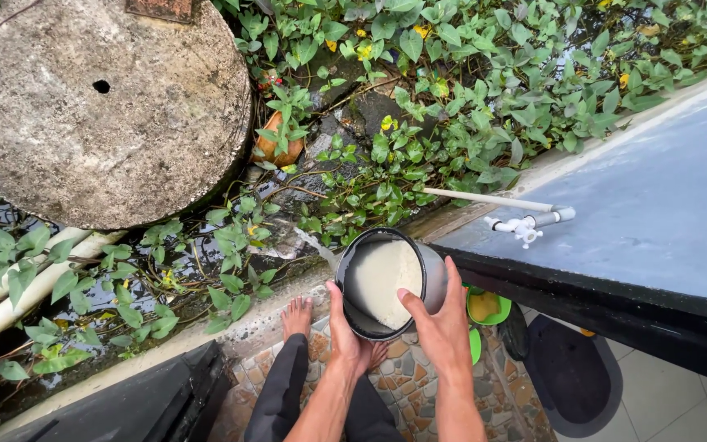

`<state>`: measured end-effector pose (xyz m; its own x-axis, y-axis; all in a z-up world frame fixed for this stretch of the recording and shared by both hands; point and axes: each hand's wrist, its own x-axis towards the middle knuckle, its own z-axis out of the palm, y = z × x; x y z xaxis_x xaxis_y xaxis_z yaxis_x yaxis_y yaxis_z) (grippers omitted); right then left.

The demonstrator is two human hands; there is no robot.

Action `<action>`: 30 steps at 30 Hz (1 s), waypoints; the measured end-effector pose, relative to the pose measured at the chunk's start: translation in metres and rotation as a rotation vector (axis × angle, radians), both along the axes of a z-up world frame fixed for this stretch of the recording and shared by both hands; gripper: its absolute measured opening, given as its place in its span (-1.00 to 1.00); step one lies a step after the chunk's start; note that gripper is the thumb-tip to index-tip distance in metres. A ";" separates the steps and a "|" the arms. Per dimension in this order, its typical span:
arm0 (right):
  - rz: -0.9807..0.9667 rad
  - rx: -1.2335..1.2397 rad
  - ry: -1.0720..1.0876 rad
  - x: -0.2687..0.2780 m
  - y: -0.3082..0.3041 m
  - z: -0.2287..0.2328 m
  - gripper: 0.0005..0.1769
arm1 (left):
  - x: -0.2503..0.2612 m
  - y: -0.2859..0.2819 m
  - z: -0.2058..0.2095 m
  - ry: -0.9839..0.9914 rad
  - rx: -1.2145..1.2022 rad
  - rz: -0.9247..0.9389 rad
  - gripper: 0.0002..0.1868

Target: Washing rice in a pot by repeatedly filling it with water, swirling the rice by hand, and pouring out the cloudy water.

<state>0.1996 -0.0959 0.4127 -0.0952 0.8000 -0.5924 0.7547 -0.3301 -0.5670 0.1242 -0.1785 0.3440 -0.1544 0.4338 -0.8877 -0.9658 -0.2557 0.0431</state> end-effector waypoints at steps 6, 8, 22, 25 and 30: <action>0.012 0.000 -0.029 -0.002 -0.001 0.007 0.14 | 0.001 0.001 0.004 -0.026 0.002 -0.012 -0.02; 0.010 -0.003 -0.034 -0.002 -0.001 0.007 0.14 | 0.001 0.001 0.006 -0.025 -0.001 -0.009 -0.02; 0.033 0.027 -0.034 -0.004 -0.003 0.002 0.13 | 0.002 0.001 -0.002 -0.038 0.012 0.029 -0.05; 0.028 0.026 -0.044 -0.006 -0.005 0.003 0.14 | 0.000 0.000 0.001 -0.056 0.016 0.020 -0.02; 0.035 0.032 -0.064 -0.009 -0.006 0.005 0.16 | -0.001 -0.001 0.004 -0.055 0.010 0.017 -0.01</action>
<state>0.1901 -0.1015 0.4182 -0.0857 0.8152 -0.5728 0.8007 -0.2858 -0.5266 0.1230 -0.1792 0.3475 -0.1134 0.4407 -0.8905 -0.9621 -0.2725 -0.0124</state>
